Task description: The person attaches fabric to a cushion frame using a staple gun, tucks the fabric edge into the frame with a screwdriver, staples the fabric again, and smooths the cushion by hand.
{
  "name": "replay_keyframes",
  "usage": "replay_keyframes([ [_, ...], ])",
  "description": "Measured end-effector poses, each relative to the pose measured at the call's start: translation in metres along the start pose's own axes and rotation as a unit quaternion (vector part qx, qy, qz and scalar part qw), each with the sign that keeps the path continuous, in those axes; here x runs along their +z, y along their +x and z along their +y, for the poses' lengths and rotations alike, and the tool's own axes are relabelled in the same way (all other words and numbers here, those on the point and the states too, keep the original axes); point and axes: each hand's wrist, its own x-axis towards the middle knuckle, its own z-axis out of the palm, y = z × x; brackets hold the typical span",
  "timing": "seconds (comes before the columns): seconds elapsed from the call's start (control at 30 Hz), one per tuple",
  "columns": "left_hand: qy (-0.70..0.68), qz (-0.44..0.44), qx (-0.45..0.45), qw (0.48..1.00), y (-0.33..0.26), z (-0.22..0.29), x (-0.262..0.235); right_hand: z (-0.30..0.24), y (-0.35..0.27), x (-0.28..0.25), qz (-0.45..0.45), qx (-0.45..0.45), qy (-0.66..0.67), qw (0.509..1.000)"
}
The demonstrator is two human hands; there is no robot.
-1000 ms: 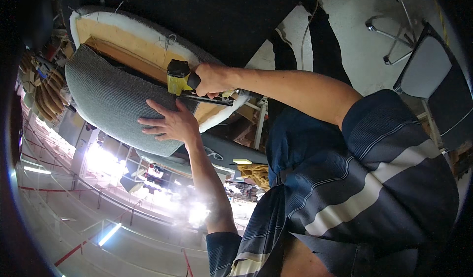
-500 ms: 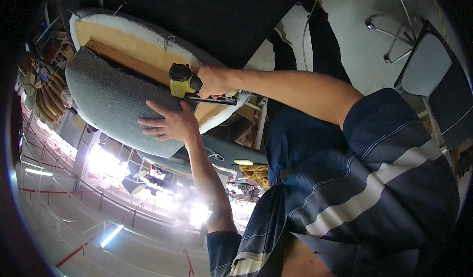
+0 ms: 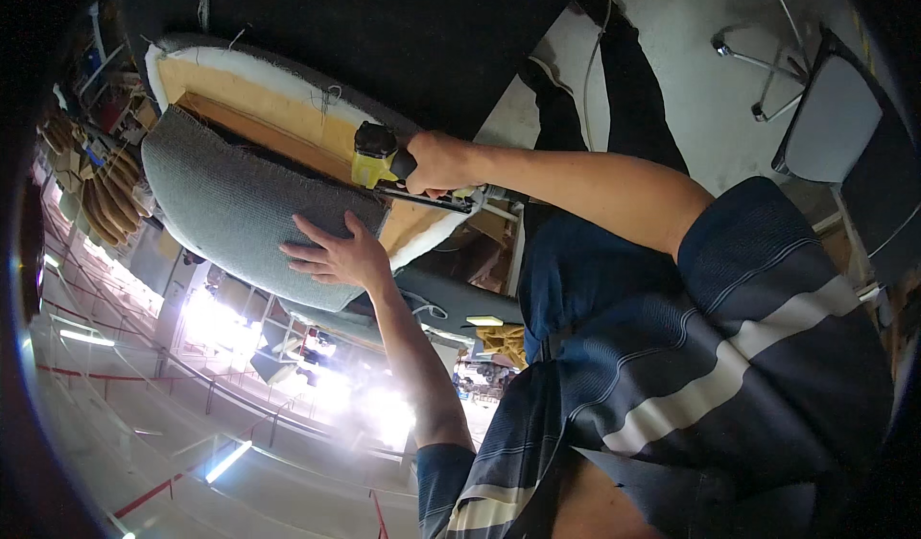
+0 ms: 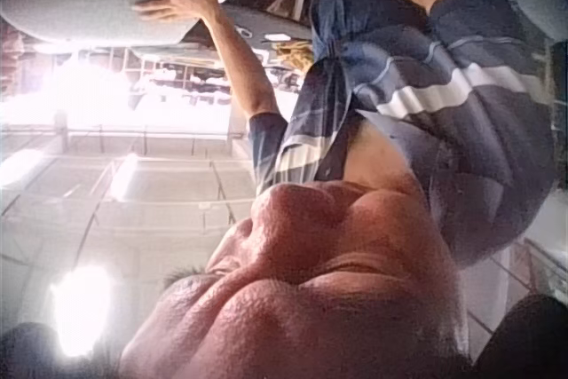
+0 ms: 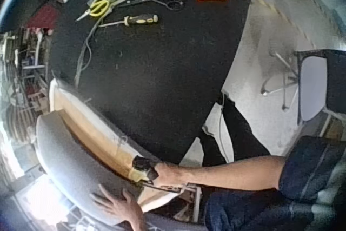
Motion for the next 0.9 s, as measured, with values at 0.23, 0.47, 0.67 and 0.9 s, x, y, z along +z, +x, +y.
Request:
replay_keyframes([
  [0.23, 0.059, 0.021, -0.008, 0.998, 0.002, 0.004, 0.006, -0.008, -0.005, 0.002, -0.002, -0.018, 0.023, 1.000],
  [0.47, 0.030, -0.036, 0.048, 0.998, -0.011, -0.013, 0.003, -0.005, -0.004, -0.001, -0.031, -0.007, 0.023, 0.999],
  [0.67, 0.072, -0.020, 0.036, 0.997, -0.014, 0.000, 0.005, -0.002, 0.003, 0.010, -0.023, -0.002, 0.033, 0.999],
  [0.9, 0.081, -0.019, 0.054, 0.995, -0.014, 0.000, 0.007, -0.007, 0.003, 0.010, -0.022, -0.014, -0.022, 0.999],
])
